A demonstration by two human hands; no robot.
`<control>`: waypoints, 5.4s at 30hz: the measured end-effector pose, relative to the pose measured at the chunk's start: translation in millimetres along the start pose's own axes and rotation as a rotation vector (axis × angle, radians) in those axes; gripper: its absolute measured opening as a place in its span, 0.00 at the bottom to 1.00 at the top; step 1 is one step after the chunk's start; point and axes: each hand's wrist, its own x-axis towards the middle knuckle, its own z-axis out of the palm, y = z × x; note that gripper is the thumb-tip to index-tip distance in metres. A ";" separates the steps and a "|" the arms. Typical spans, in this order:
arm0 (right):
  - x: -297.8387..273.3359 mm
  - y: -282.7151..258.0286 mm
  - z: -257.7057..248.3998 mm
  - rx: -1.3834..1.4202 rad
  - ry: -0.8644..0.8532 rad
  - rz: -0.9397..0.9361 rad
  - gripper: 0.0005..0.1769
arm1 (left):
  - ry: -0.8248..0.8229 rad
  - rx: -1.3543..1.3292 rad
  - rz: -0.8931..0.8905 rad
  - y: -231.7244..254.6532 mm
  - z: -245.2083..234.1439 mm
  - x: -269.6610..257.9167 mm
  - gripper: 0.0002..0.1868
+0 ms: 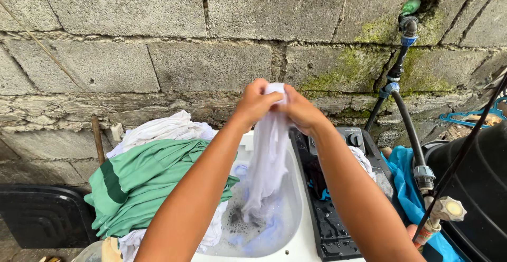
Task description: The person washes clothes by hand, scrubbing garments in a basin of soapy water, wringing each piece out, and placing them onto a pile.
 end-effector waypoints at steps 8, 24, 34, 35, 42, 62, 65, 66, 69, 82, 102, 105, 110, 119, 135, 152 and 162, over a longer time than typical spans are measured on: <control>44.6 -20.6 -2.4 0.286 -0.039 -0.136 0.14 | 0.096 0.105 0.187 -22.0 -9.5 -18.6 0.28; -7.7 -155.9 20.8 0.476 -0.237 -0.514 0.19 | 0.076 0.244 -0.345 -183.9 12.2 -113.6 0.45; 25.8 -59.2 10.4 -0.042 -0.161 -0.243 0.09 | -0.069 0.619 -0.478 -314.7 -20.1 -167.2 0.40; 33.2 -25.0 10.0 -0.210 -0.159 -0.257 0.10 | -0.049 0.679 -0.446 -328.0 -23.8 -173.5 0.38; 70.7 291.0 63.6 -0.348 -0.064 0.196 0.37 | -0.043 0.754 -0.556 -405.7 -37.4 -211.3 0.35; 7.9 591.5 182.7 -0.858 -0.824 0.169 0.25 | -0.239 0.883 -0.670 -466.8 -52.8 -296.7 0.31; 21.4 584.5 176.8 -1.011 -0.884 0.034 0.22 | -0.229 0.808 -0.704 -443.8 -50.5 -289.6 0.34; 24.0 578.9 171.7 -1.151 -0.884 -0.095 0.20 | -0.236 0.783 -0.704 -435.3 -47.4 -287.7 0.36; 38.3 538.6 139.6 -0.880 -0.640 0.097 0.19 | -0.200 0.686 -0.673 -412.3 -40.3 -280.5 0.37; 38.2 16.0 32.4 -0.173 -0.225 -0.223 0.06 | 0.039 0.686 -0.578 -249.9 -1.1 -167.6 0.67; 45.7 19.3 -74.8 -0.398 0.171 -0.177 0.08 | 0.117 0.431 0.099 -130.2 -1.5 -38.4 0.25; 59.3 133.0 -67.2 -0.707 -0.007 -0.150 0.15 | 0.035 0.606 0.070 -111.9 -0.8 -23.3 0.23; 43.9 204.2 -45.1 -0.688 -0.169 -0.085 0.21 | -0.013 0.723 -0.009 -67.6 -4.3 -11.4 0.19; -6.4 91.3 20.5 -0.047 -0.161 -0.226 0.57 | -0.044 0.716 -0.050 -35.9 -7.5 -14.2 0.20; 10.5 134.4 58.3 0.019 0.393 -0.291 0.18 | -0.059 -0.446 -0.913 -121.1 -7.7 -105.3 0.49; -109.6 183.6 38.8 0.081 0.399 -0.106 0.15 | 0.125 -1.035 -0.568 -406.4 52.2 -84.6 0.09; -139.5 173.0 23.9 0.065 0.343 -0.050 0.15 | 0.457 -1.299 -0.826 -402.9 29.9 -89.4 0.19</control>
